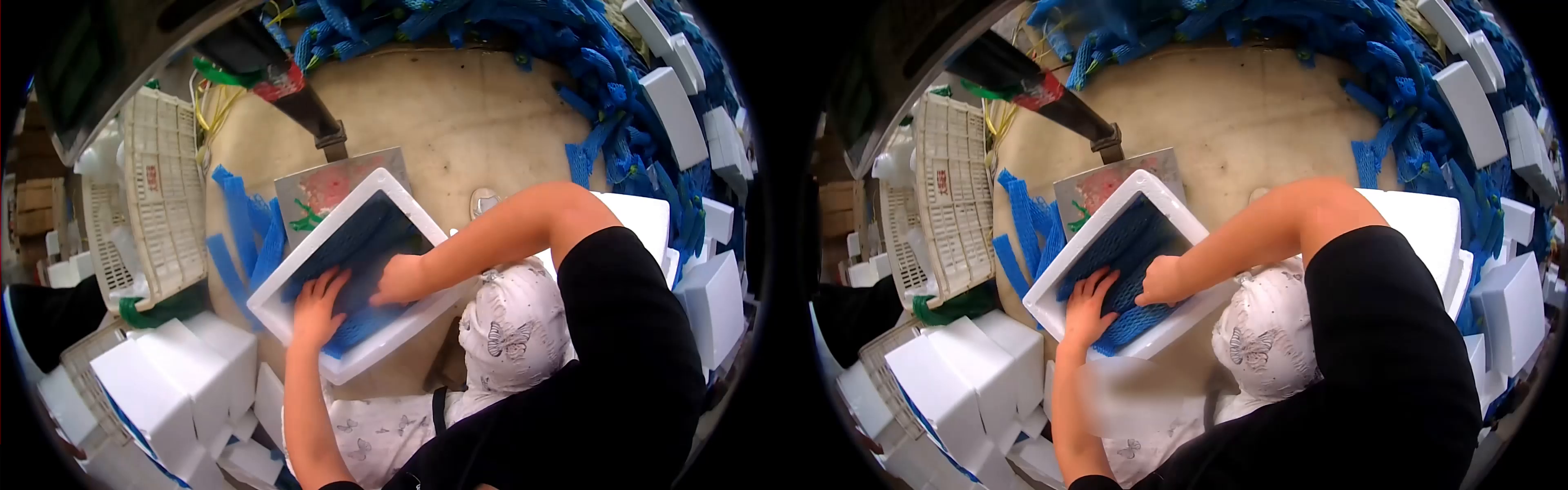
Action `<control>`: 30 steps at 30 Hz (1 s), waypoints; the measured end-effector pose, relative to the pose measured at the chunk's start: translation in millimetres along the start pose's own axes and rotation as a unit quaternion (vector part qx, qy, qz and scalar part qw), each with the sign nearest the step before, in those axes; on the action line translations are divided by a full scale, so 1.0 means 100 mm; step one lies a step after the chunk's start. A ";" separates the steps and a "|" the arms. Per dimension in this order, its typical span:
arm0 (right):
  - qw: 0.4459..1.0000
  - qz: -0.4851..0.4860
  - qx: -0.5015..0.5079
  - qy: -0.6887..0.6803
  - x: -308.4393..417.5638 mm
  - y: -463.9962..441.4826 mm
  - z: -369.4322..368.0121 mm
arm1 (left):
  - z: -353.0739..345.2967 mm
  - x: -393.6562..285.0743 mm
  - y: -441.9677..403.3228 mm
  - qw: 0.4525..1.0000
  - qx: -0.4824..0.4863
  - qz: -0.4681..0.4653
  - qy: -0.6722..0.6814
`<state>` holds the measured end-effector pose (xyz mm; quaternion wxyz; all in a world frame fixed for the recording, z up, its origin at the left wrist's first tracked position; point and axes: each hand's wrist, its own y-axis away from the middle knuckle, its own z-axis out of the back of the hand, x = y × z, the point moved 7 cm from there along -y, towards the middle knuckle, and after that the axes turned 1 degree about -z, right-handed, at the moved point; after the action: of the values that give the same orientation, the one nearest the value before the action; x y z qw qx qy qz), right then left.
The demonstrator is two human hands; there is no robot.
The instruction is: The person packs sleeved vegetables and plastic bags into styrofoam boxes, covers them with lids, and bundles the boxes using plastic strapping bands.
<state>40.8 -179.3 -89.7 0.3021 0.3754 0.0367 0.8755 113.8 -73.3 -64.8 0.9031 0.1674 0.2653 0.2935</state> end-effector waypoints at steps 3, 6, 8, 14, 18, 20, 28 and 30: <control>0.991 0.071 -0.110 -0.030 0.00 0.11 0.02 | 0.03 -0.16 0.11 0.994 -0.088 0.055 -0.046; 0.915 0.109 -0.382 -0.070 -0.08 0.63 0.99 | -0.03 -0.63 0.15 0.984 -0.153 0.050 -0.081; 0.750 -0.035 -0.658 -0.057 -0.77 1.45 1.40 | -0.41 -0.60 -0.02 1.000 -0.020 -0.003 -0.013; 0.310 -0.848 -0.417 -0.101 -2.32 4.57 -1.39 | -0.59 -0.40 -0.12 0.997 0.066 -0.034 -0.001; 0.326 -0.862 -0.223 -0.318 -2.18 5.20 -1.92 | -0.63 -0.42 -0.05 0.997 0.070 -0.032 -0.006; 0.338 -0.884 -0.101 -0.306 -2.38 5.37 -2.23 | -0.62 -0.40 -0.04 0.997 0.069 -0.022 -0.021; 0.488 -0.841 -0.149 -0.181 -2.65 4.66 -1.71 | -0.57 -0.45 -0.03 0.997 0.073 -0.007 0.003; 0.499 -0.802 -0.275 -0.178 -2.70 4.60 -0.93 | -0.57 -0.44 -0.04 0.998 0.069 -0.009 -0.001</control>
<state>-108.7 -689.1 -193.6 0.9629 0.2305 0.0248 0.1380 52.6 -95.4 -95.6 0.8923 0.2276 0.2854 0.2658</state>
